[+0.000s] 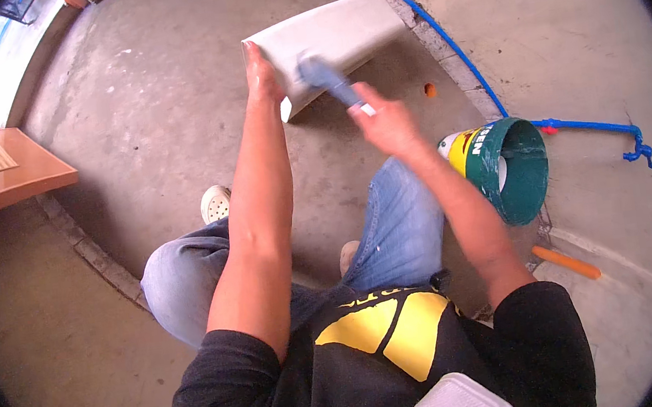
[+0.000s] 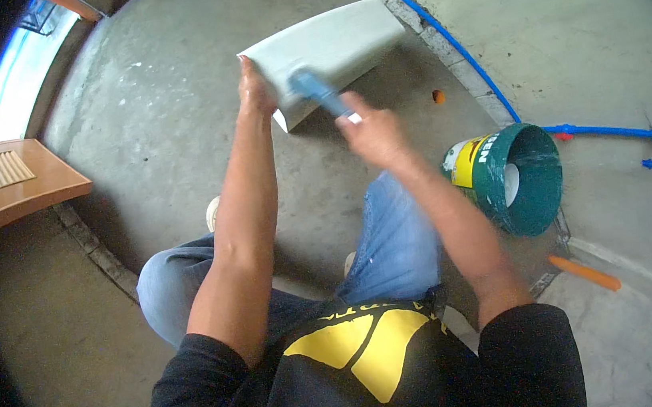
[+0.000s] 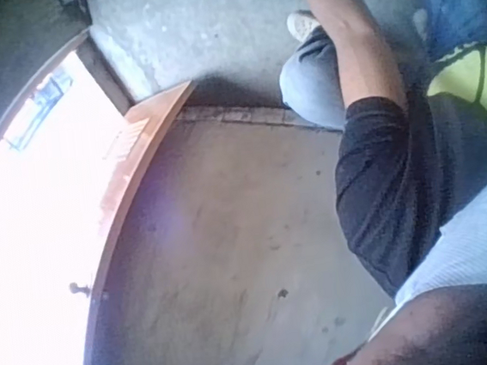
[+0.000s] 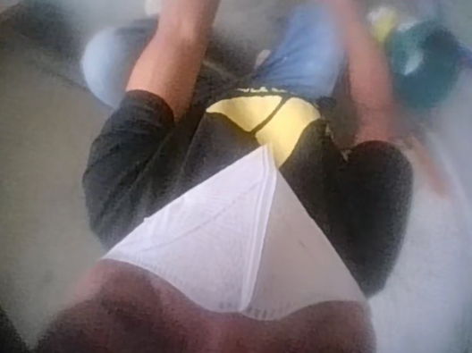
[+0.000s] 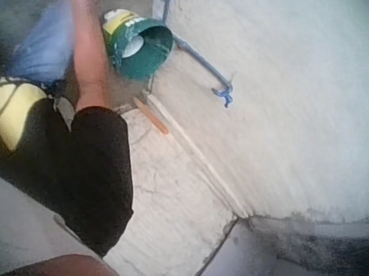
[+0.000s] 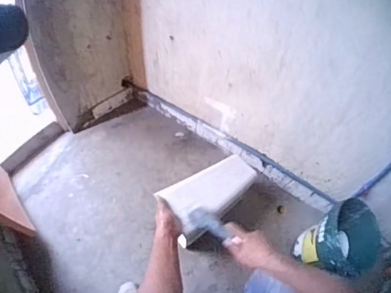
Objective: Cleaning a plastic container with a brush and water.
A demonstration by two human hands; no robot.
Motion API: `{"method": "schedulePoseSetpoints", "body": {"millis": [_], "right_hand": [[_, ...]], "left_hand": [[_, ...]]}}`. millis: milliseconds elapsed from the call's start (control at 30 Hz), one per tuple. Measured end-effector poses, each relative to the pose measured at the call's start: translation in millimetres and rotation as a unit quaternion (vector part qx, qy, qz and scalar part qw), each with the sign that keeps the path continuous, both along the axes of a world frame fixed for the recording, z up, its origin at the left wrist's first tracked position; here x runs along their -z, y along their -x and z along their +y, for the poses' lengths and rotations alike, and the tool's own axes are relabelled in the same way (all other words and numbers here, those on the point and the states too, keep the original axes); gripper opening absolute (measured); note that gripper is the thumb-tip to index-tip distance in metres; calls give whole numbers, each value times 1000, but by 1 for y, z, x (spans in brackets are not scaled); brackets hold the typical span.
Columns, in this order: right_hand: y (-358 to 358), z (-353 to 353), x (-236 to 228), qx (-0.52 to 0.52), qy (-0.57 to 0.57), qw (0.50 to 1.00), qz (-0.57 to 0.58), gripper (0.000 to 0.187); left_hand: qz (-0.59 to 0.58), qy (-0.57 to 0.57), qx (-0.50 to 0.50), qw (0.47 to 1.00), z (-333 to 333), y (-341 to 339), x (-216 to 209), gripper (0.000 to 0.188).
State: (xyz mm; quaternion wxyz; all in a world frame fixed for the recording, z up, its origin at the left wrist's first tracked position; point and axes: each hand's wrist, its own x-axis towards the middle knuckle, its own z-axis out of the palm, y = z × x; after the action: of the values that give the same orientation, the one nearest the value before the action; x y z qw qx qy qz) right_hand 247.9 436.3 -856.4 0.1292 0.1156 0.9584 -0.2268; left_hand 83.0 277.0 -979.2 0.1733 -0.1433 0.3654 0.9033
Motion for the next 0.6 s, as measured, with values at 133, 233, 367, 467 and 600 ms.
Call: {"method": "schedulePoseSetpoints", "body": {"millis": [133, 233, 367, 467, 600], "right_hand": [[12, 136, 26, 103, -83, 986, 97, 39], [33, 123, 31, 84, -79, 990, 81, 43], [27, 123, 29, 115, -66, 988, 80, 43], [4, 52, 7, 83, -30, 996, 9, 40], [-23, -10, 10, -24, 39, 999, 0, 37]], "left_hand": [[-143, 84, 7, 986, 34, -8, -29, 82], [-100, 126, -16, 987, 12, -11, -1, 80], [-48, 291, -38, 955, 33, -65, 11, 79], [-33, 397, -61, 915, 40, -76, 11, 82], [-49, 276, -112, 953, 32, -65, 2, 86]]}}
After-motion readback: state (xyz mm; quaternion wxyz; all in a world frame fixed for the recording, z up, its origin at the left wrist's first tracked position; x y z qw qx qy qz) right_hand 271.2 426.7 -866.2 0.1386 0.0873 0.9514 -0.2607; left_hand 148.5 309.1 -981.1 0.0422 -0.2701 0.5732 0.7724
